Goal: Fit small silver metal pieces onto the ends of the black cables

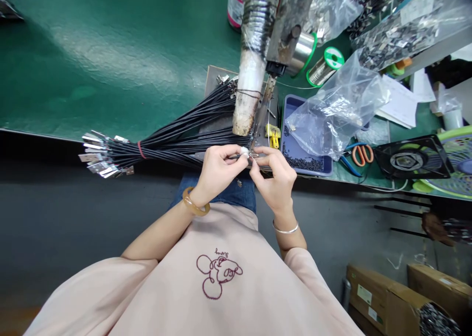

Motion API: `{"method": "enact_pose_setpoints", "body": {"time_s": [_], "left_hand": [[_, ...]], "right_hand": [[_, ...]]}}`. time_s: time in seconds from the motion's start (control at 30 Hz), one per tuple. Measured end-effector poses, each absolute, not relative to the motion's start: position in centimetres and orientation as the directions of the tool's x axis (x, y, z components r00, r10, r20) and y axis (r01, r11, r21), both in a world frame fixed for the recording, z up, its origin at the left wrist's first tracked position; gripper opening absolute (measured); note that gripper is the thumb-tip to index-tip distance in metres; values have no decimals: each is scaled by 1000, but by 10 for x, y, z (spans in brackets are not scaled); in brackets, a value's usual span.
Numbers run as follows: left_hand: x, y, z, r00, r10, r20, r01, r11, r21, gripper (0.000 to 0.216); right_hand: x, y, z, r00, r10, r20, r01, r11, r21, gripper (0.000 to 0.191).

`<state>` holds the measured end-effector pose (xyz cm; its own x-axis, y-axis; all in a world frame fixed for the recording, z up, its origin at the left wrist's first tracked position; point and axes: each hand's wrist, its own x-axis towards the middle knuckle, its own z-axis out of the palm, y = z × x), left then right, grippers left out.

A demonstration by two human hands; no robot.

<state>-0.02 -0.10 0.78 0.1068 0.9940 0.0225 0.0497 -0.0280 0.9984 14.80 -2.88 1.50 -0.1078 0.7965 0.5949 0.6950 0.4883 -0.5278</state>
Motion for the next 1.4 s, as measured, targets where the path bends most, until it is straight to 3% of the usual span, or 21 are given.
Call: {"method": "enact_pose_setpoints", "body": {"time_s": [0.8,1.03,1.4], "left_hand": [[-2,0,5,109,993,37,-6,-36,999,10],[-1,0,5,135,990,39,-4,-39,999,9],[0,-1,3,127,992,25,41,-31,999,9]], "right_hand": [[142,-29,13,30,846,532,628,398,-668,11],[142,-31,14,89,891,445,520,340,-784,12],[145,-30,14,39,871,489,597,372,-711,14]]}}
